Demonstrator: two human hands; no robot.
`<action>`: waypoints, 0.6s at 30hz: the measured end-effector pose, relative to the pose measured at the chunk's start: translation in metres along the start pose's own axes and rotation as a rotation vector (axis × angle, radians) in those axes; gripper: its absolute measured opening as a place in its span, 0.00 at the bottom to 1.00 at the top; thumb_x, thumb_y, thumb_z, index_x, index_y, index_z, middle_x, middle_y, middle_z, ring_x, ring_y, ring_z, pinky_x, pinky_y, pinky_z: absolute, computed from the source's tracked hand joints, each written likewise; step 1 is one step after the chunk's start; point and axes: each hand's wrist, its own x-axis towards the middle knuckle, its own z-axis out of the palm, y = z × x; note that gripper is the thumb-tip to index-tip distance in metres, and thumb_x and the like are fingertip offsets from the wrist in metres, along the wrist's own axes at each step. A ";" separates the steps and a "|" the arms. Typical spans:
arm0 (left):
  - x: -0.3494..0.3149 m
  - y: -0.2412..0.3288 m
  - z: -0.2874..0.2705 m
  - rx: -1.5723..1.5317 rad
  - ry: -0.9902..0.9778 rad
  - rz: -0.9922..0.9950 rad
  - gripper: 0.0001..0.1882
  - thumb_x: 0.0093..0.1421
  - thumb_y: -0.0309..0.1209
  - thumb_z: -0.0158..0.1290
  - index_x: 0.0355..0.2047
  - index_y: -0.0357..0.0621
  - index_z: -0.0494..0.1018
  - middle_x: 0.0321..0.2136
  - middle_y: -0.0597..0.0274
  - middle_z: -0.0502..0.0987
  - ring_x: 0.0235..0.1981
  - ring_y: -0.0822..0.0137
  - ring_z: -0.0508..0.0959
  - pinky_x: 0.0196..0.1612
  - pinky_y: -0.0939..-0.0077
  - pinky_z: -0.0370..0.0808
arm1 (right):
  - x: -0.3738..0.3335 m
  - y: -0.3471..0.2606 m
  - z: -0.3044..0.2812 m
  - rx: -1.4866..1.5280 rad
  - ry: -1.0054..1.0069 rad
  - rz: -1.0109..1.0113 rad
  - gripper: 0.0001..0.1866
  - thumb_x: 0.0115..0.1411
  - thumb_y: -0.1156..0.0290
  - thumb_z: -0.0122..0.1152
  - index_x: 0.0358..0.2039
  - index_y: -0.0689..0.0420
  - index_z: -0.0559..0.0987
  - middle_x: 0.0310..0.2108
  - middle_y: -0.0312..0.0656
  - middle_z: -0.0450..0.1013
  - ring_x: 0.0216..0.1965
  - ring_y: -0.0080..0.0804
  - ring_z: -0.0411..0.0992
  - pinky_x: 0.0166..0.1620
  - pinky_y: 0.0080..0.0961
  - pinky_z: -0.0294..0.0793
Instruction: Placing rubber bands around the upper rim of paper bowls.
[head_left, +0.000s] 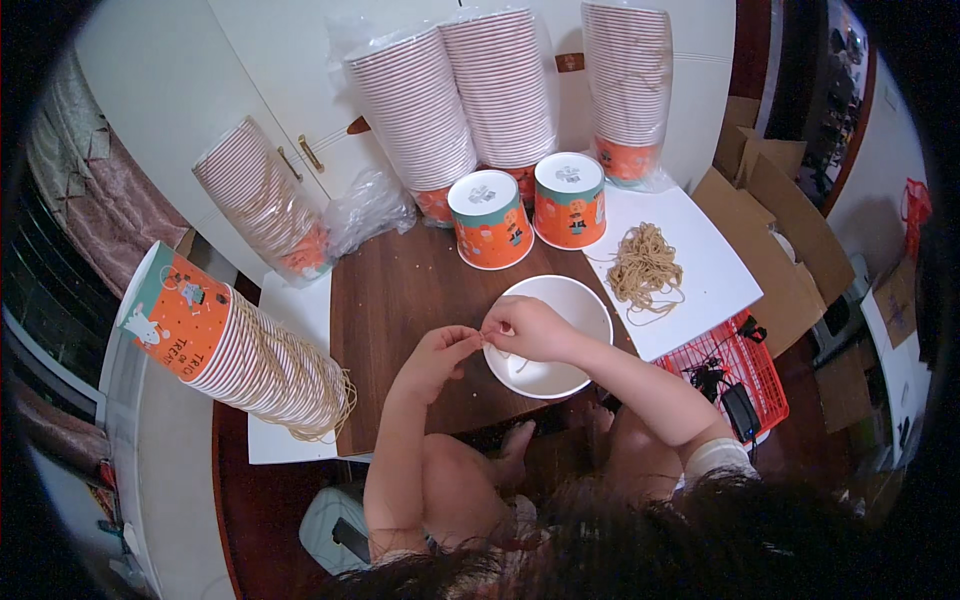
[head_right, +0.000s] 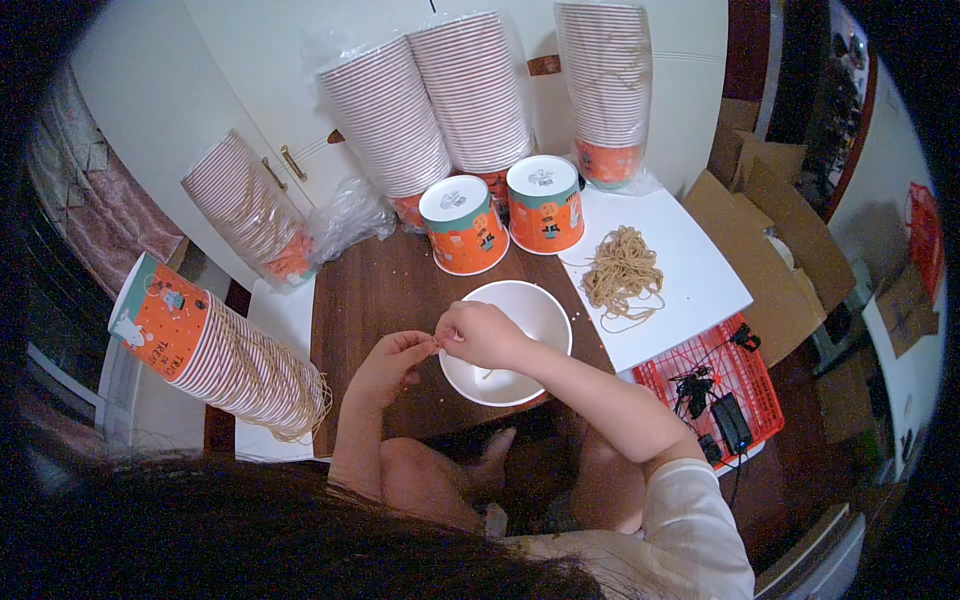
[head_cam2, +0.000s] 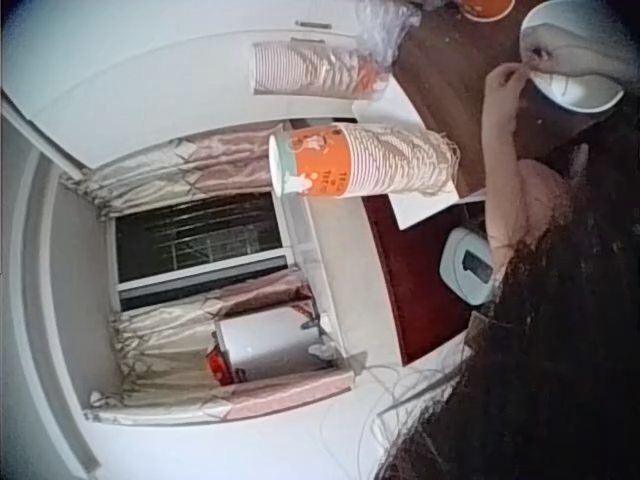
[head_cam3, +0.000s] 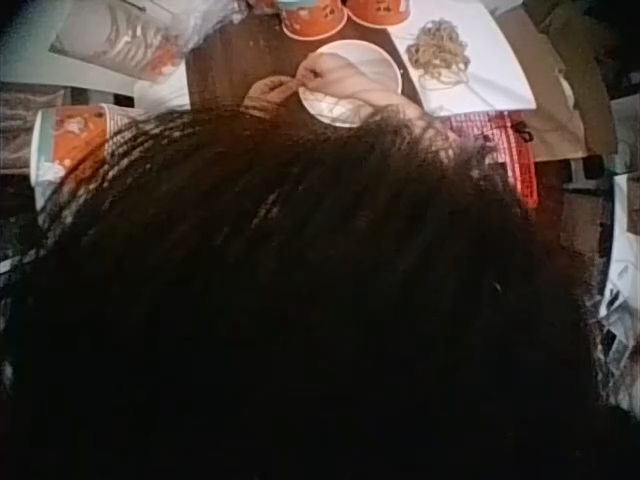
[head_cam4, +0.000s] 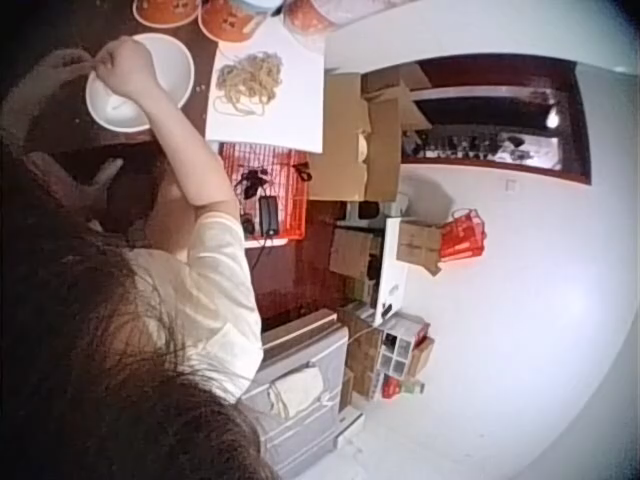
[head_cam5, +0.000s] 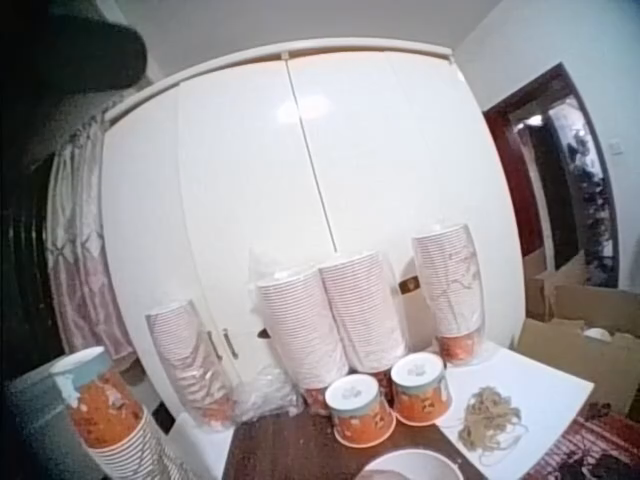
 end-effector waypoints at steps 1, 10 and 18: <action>0.001 -0.001 -0.002 -0.111 -0.041 -0.027 0.04 0.52 0.31 0.51 0.28 0.46 0.71 0.20 0.76 0.68 0.19 0.84 0.61 0.18 0.90 0.57 | 0.000 0.000 0.001 -0.012 0.009 -0.019 0.05 0.43 0.71 0.55 0.23 0.57 0.75 0.24 0.43 0.69 0.29 0.39 0.69 0.33 0.32 0.67; 0.004 -0.006 -0.005 -0.342 -0.095 -0.071 0.04 0.54 0.31 0.49 0.28 0.45 0.70 0.21 0.73 0.69 0.19 0.83 0.63 0.14 0.91 0.55 | -0.001 -0.019 -0.017 -0.195 0.062 -0.197 0.08 0.42 0.69 0.59 0.26 0.53 0.73 0.28 0.36 0.67 0.34 0.34 0.67 0.38 0.30 0.62; 0.006 -0.009 -0.007 -0.403 -0.123 -0.068 0.04 0.54 0.30 0.49 0.29 0.44 0.70 0.21 0.72 0.70 0.19 0.82 0.64 0.13 0.91 0.56 | 0.000 -0.014 -0.013 -0.286 0.099 -0.309 0.09 0.40 0.65 0.62 0.24 0.50 0.74 0.25 0.32 0.67 0.32 0.28 0.66 0.36 0.25 0.58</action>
